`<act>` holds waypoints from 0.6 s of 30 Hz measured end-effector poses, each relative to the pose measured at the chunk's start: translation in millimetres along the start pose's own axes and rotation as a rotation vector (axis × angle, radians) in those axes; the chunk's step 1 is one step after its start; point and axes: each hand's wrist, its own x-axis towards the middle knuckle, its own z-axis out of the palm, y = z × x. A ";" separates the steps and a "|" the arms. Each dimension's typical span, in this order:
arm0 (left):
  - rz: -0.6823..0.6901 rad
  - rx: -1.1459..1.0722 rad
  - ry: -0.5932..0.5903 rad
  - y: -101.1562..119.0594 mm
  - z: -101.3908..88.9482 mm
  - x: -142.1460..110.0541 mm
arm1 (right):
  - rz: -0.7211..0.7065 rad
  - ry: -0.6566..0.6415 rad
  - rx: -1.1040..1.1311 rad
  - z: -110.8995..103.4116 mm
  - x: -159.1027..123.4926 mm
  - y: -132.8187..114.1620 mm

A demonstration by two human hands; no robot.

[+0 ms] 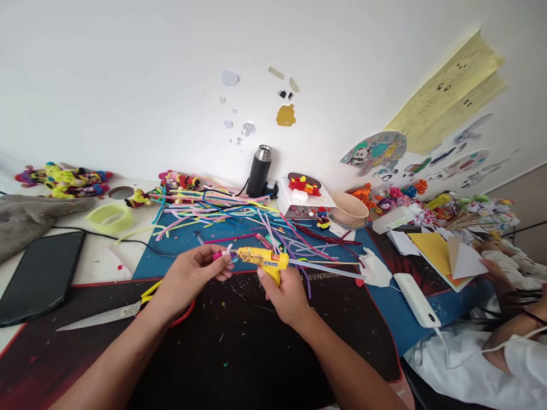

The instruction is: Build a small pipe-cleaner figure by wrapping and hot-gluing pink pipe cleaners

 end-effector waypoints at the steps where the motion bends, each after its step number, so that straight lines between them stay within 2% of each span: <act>1: 0.002 0.002 0.004 0.5 0.1 -0.1 | 0.001 0.000 -0.002 -0.3 0.2 0.0; 13: 0.045 0.093 0.026 -3.8 -2.1 0.3 | 0.012 -0.002 -0.024 -1.5 1.5 4.8; 18: 0.060 0.122 0.029 -7.3 -6.1 1.2 | 0.059 0.051 -0.007 0.8 -0.5 11.2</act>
